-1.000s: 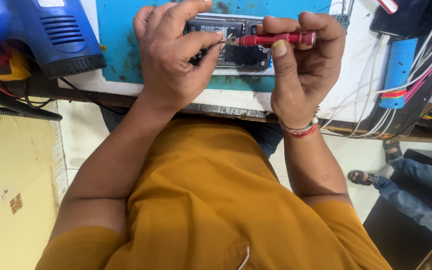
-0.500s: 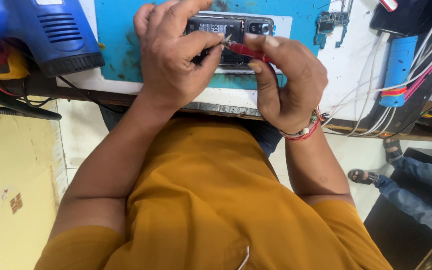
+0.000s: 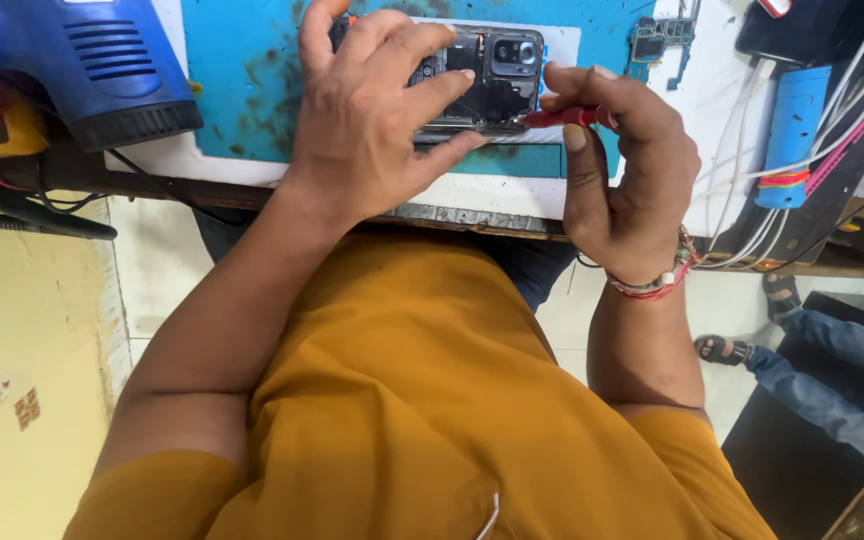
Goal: The person uses a pink plastic tool to pry and separate the back cover of a smartphone. They then use a red screwdriver to remove screws from the camera module area and continue prying to detach the back cover, exposing the internal components.
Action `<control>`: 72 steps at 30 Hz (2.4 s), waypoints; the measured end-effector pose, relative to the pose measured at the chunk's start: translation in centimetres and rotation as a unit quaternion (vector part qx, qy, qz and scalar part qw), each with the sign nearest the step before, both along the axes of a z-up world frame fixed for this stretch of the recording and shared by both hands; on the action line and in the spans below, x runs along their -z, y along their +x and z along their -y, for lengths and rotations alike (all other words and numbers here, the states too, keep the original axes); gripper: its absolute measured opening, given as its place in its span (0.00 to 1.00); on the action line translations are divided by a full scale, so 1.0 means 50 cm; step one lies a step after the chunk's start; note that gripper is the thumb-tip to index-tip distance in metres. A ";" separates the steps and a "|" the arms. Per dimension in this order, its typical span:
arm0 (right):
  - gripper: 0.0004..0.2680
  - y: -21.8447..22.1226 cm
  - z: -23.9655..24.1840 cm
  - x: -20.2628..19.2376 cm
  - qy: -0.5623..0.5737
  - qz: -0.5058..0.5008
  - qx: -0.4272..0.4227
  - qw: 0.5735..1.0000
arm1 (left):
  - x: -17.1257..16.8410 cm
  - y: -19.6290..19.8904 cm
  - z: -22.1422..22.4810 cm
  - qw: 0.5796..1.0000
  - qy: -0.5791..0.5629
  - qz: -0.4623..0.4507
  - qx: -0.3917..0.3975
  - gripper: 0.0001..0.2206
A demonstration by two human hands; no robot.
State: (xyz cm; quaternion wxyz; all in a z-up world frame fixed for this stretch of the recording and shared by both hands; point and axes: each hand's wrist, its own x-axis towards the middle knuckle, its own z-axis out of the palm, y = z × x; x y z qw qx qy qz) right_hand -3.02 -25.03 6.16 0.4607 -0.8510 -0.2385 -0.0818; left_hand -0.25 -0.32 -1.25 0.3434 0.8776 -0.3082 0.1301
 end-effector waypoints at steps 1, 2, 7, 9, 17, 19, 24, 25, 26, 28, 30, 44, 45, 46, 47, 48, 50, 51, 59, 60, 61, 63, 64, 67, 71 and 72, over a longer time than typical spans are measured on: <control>0.12 0.001 -0.002 -0.001 -0.004 0.002 -0.004 1.000 | 0.000 -0.001 -0.001 1.000 0.000 0.001 0.000 0.17; 0.12 0.002 -0.005 -0.002 -0.007 0.004 -0.008 1.000 | 0.000 -0.001 -0.002 1.000 0.001 0.002 -0.001 0.17; 0.12 -0.002 -0.002 0.005 -0.018 0.007 -0.013 1.000 | 0.003 -0.001 0.000 1.000 0.003 0.009 -0.002 0.17; 0.12 -0.003 0.001 0.008 -0.019 0.009 -0.014 1.000 | 0.005 -0.001 -0.001 1.000 0.003 0.010 -0.001 0.17; 0.12 -0.006 0.001 0.007 -0.031 0.017 -0.004 0.999 | 0.003 -0.002 -0.001 1.000 0.005 0.005 -0.002 0.17; 0.12 -0.003 -0.003 0.002 -0.039 0.023 -0.007 0.999 | 0.004 -0.002 0.000 1.000 0.006 0.008 -0.004 0.17; 0.11 0.005 -0.031 -0.040 -0.163 0.085 0.023 0.983 | 0.002 -0.002 0.000 1.000 0.003 0.006 -0.005 0.17; 0.11 0.008 -0.037 -0.054 -0.218 0.109 0.043 0.969 | 0.001 -0.002 -0.001 1.000 0.002 0.005 -0.006 0.17; 0.10 0.013 -0.039 -0.070 -0.244 0.073 0.034 0.966 | 0.001 -0.002 -0.002 1.000 0.001 0.004 -0.006 0.17; 0.10 0.023 -0.038 -0.101 -0.295 0.001 0.017 0.955 | 0.000 -0.001 -0.001 1.000 -0.001 0.004 -0.005 0.17; 0.10 0.028 -0.032 -0.133 -0.452 0.021 0.011 0.892 | -0.001 -0.002 0.000 1.000 0.000 0.001 -0.003 0.17; 0.14 0.070 -0.042 -0.164 -0.524 0.036 -0.070 0.848 | 0.003 -0.001 0.008 1.000 0.005 -0.009 -0.012 0.17; 0.12 0.072 -0.041 -0.169 -0.493 0.034 -0.084 0.865 | 0.002 -0.001 0.008 1.000 0.006 -0.009 -0.011 0.18; 0.10 0.074 -0.043 -0.171 -0.459 0.033 -0.100 0.882 | 0.001 -0.002 0.006 1.000 0.009 -0.010 -0.012 0.18; 0.10 0.074 -0.046 -0.170 -0.462 0.047 -0.096 0.881 | 0.001 -0.002 0.005 1.000 0.010 -0.010 -0.013 0.18; 0.11 0.073 -0.048 -0.168 -0.465 0.059 -0.092 0.879 | 0.002 -0.001 0.005 1.000 0.010 -0.011 -0.012 0.17; 0.12 0.071 -0.048 -0.168 -0.500 0.056 -0.082 0.861 | 0.003 0.000 0.008 1.000 0.010 -0.011 -0.011 0.17; 0.13 0.067 -0.048 -0.168 -0.531 0.040 -0.076 0.843 | 0.003 0.001 0.009 1.000 0.010 -0.010 -0.011 0.18; 0.14 0.067 -0.056 -0.166 -0.560 -0.008 -0.040 0.828 | 0.005 -0.003 0.006 1.000 0.013 -0.008 -0.014 0.17; 0.14 0.065 -0.055 -0.166 -0.567 -0.016 -0.033 0.823 | 0.006 -0.002 0.007 1.000 0.012 -0.008 -0.014 0.17; 0.15 0.062 -0.053 -0.165 -0.574 -0.024 -0.025 0.818 | 0.006 -0.001 0.009 1.000 0.011 -0.009 -0.014 0.17; 0.15 0.057 -0.045 -0.158 -0.586 -0.037 -0.013 0.809 | 0.006 0.003 0.010 1.000 0.014 -0.008 -0.015 0.17; 0.15 0.051 -0.038 -0.150 -0.592 -0.046 -0.007 0.805 | 0.005 0.001 0.009 1.000 0.016 -0.010 -0.014 0.16; 0.04 0.050 0.013 -0.124 -0.349 -0.057 0.030 0.935 | -0.004 0.002 0.009 0.999 0.011 -0.030 -0.018 0.18; 0.09 0.025 0.037 -0.008 -0.207 0.100 0.161 0.960 | -0.007 0.002 0.006 0.999 0.001 -0.023 -0.032 0.29; 0.09 0.000 0.023 0.020 -0.192 0.101 0.189 0.958 | -0.009 0.006 0.011 0.999 0.007 -0.026 -0.038 0.31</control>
